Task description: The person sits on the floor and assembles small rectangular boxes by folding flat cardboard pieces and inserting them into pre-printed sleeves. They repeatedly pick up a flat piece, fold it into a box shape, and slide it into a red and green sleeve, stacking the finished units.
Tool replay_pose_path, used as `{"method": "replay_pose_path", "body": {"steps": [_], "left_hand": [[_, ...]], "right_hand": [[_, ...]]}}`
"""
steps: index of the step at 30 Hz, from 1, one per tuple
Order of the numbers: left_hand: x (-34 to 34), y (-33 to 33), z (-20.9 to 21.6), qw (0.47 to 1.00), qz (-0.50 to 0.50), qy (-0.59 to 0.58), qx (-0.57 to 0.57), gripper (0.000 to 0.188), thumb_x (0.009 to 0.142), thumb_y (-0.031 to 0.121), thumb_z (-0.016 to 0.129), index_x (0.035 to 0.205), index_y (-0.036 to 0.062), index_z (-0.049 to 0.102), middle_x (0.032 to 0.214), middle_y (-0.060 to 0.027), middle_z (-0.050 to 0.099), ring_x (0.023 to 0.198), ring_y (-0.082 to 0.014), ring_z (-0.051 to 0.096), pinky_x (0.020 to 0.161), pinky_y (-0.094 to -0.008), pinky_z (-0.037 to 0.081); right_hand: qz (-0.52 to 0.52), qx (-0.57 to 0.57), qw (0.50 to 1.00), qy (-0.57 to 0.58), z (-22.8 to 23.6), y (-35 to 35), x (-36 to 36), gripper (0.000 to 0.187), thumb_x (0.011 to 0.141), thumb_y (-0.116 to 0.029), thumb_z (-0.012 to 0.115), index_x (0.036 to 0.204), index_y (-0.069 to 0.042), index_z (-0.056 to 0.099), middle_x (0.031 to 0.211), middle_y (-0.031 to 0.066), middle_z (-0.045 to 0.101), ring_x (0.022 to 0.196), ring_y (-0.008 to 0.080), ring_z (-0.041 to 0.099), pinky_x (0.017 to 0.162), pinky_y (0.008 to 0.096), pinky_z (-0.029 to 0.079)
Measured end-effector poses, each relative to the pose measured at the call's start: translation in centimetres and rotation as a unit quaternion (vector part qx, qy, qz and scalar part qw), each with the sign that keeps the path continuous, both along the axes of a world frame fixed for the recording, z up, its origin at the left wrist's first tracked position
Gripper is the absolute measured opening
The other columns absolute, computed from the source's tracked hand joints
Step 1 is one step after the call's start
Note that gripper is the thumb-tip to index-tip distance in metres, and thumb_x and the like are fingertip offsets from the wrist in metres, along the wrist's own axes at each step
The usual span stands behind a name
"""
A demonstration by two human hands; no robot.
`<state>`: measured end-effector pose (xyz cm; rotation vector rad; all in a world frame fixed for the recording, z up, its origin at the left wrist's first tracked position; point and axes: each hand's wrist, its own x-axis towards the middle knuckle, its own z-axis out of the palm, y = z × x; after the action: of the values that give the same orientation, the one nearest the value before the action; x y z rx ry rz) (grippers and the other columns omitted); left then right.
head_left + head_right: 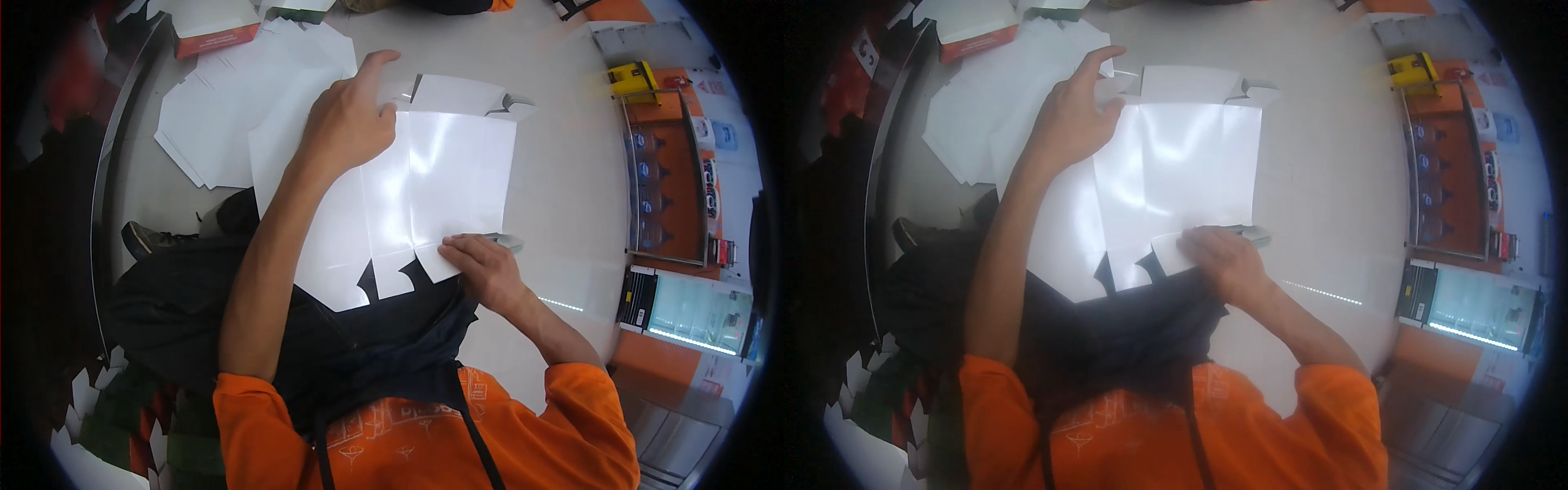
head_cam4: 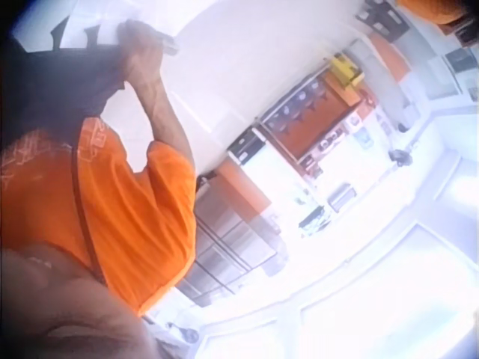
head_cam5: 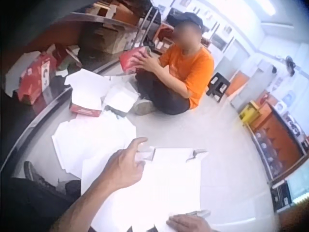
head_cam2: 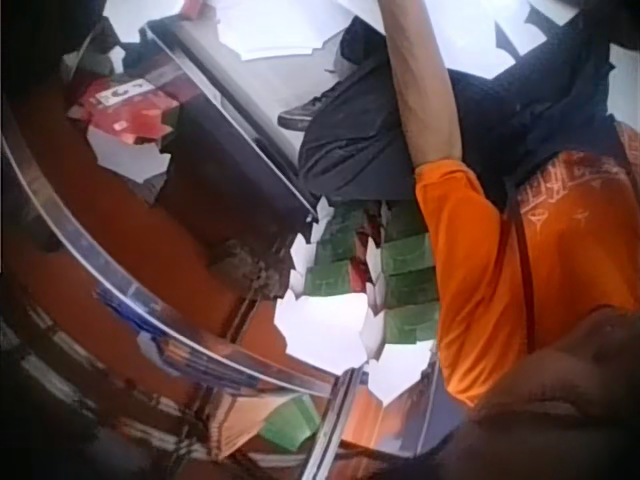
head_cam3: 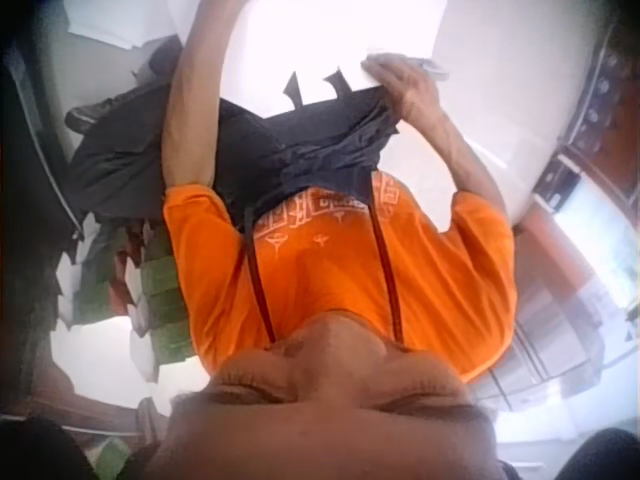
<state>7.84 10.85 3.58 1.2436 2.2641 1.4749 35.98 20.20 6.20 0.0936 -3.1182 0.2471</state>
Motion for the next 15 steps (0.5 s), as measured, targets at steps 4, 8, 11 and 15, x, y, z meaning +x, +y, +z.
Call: {"method": "replay_pose_path", "body": {"steps": [4,8,11,15], "left_hand": [[0.5,0.4,-0.3,0.990,0.094,0.071,0.073,0.059,0.079,0.008,0.063,0.133,0.0088,0.041,0.108,-0.0218,0.060,0.098,-0.0387,0.060,0.084,-0.0448,0.050],[5.0,-2.1,1.9,0.969,0.104,0.134,0.180,0.051,0.072,0.011,0.070,0.120,0.0070,0.052,0.112,-0.0157,0.054,0.098,-0.0331,0.058,0.078,-0.0404,0.052],[10.7,-3.9,1.8,0.990,-0.137,-0.005,-0.026,0.039,0.081,0.023,0.067,0.112,0.0043,0.053,0.093,-0.0165,0.063,0.083,-0.0337,0.063,0.069,-0.0434,0.051],[12.6,-3.8,-0.6,0.982,-0.130,-0.109,-0.086,0.029,0.082,0.016,0.069,0.107,0.0069,0.058,0.084,-0.0162,0.066,0.079,-0.0376,0.063,0.070,-0.0447,0.049]], "right_hand": [[-0.067,-0.067,0.990,-0.102,2.2,0.7,-2.2,0.041,0.062,0.007,0.066,0.101,-0.005,0.066,0.100,0.0114,0.067,0.089,0.0296,0.066,0.073,0.0376,0.055],[-0.078,-0.106,0.967,-0.217,2.9,2.7,-5.9,0.040,0.061,0.013,0.065,0.097,-0.003,0.068,0.089,0.0140,0.069,0.084,0.0300,0.066,0.071,0.0374,0.054],[-0.170,-0.152,0.903,-0.364,5.1,2.9,-9.5,0.032,0.068,0.009,0.071,0.098,-0.001,0.067,0.086,0.0130,0.070,0.082,0.0285,0.067,0.074,0.0357,0.053],[-0.177,-0.246,0.874,-0.380,4.9,4.3,-9.3,0.039,0.072,-0.009,0.082,0.108,-0.002,0.065,0.090,0.0098,0.071,0.084,0.0220,0.067,0.080,0.0319,0.052]]}}
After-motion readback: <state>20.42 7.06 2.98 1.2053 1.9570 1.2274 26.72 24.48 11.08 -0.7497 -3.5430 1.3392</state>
